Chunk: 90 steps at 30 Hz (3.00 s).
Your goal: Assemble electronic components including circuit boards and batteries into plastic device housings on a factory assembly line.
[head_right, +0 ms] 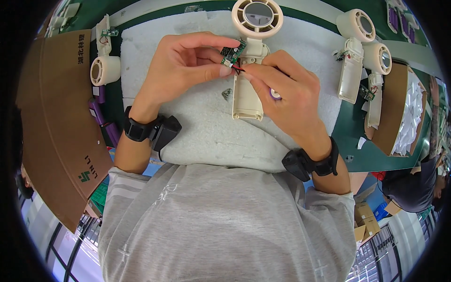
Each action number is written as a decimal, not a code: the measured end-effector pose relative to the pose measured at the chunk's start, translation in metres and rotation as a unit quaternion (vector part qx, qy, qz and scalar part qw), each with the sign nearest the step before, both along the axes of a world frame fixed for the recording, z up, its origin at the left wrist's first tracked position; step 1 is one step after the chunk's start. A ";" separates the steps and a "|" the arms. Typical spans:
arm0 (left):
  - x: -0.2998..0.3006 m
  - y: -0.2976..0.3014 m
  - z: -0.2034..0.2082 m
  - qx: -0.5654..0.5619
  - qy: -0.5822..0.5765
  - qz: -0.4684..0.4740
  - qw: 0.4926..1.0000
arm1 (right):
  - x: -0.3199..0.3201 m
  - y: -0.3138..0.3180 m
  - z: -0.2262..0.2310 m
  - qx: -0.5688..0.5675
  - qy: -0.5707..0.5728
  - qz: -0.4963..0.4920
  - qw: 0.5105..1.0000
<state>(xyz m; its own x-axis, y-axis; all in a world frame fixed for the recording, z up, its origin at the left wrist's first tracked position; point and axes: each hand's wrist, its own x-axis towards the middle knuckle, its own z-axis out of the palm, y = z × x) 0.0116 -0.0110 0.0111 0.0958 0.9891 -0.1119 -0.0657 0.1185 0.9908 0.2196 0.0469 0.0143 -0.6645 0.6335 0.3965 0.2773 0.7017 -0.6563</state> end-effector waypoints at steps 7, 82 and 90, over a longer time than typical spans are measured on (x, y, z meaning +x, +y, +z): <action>0.004 -0.001 0.002 0.136 0.126 -0.013 0.983 | -0.002 0.001 0.001 -0.010 -0.003 0.005 1.000; 0.033 -0.006 -0.002 0.094 0.195 0.058 0.975 | -0.007 -0.007 0.007 -0.032 -0.018 -0.134 0.990; 0.030 -0.006 -0.003 0.067 0.147 0.045 0.986 | -0.006 -0.008 0.010 -0.053 -0.036 -0.121 0.991</action>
<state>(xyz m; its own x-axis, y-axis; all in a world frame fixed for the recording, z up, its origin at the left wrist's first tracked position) 0.0417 -0.0165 0.0082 -0.0096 0.9999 0.0106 0.2225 -0.0082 0.9749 0.2134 0.0392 0.0241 -0.5121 0.8134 0.2760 0.4786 0.5370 -0.6947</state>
